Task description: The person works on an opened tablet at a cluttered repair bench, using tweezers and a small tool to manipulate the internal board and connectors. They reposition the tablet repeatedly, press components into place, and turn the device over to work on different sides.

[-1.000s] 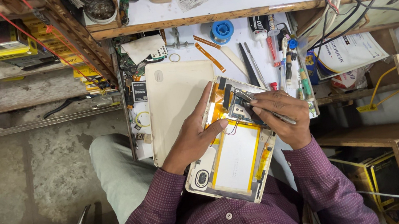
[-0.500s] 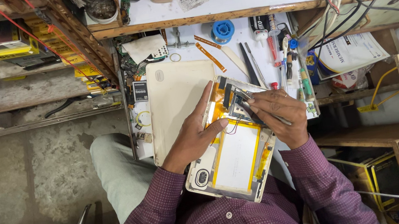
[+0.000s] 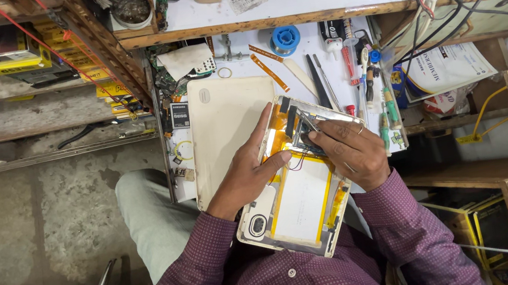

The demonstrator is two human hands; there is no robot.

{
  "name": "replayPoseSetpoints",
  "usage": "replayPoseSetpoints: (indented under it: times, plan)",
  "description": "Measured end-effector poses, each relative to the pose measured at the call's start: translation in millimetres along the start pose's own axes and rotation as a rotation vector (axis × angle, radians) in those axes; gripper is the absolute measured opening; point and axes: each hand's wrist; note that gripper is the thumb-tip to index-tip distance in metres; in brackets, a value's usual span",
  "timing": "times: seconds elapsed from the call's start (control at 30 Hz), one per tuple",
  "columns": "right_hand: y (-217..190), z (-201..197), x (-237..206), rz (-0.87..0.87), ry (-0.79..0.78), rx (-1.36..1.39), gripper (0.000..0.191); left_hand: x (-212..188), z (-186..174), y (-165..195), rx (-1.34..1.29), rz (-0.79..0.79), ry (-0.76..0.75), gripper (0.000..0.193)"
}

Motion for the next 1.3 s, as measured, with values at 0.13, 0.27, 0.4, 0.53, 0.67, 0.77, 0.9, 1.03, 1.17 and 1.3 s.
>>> replayPoseSetpoints:
  times: [0.13,0.27,0.4,0.53,0.67,0.77,0.9,1.03,1.17,1.3]
  plan:
    - [2,-3,0,0.046,-0.004,0.033,0.028,-1,0,1,0.000,0.016,0.002,0.089]
    - [3,-6,0,0.044,-0.021,0.019,0.029,0,-1,1,-0.019,-0.002,-0.006,0.090]
    - [2,-5,1,0.017,-0.053,-0.040,0.028,-1,-2,1,0.031,-0.014,0.004,0.090]
    - [2,-6,0,0.009,-0.075,-0.067,0.029,-2,-2,0,0.024,-0.017,0.003,0.090]
    - [4,-5,-1,0.027,-0.070,-0.058,0.029,-1,-2,-2,0.000,0.000,0.012,0.090]
    - [3,-2,0,0.056,-0.017,-0.003,0.027,-1,-1,-3,0.013,0.003,0.010,0.090]
    - [1,-5,8,0.147,-0.019,0.075,0.024,0,0,-7,-0.018,-0.011,0.001,0.091]
    - [1,-29,18,0.261,-0.121,0.201,0.022,-1,0,-12,0.078,0.063,0.039,0.089]
    - [-1,-44,25,0.263,0.051,0.350,0.014,-2,-1,-15,-0.030,0.030,0.057,0.091]
    - [12,-49,40,0.411,0.294,0.483,0.021,2,2,-11,-0.066,0.018,0.039,0.091]
Point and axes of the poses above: each hand's wrist, its own x-axis towards the middle knuckle, its own z-axis out of the palm, y = z × x, and after that the axes turned 15 degrees about x, right-handed
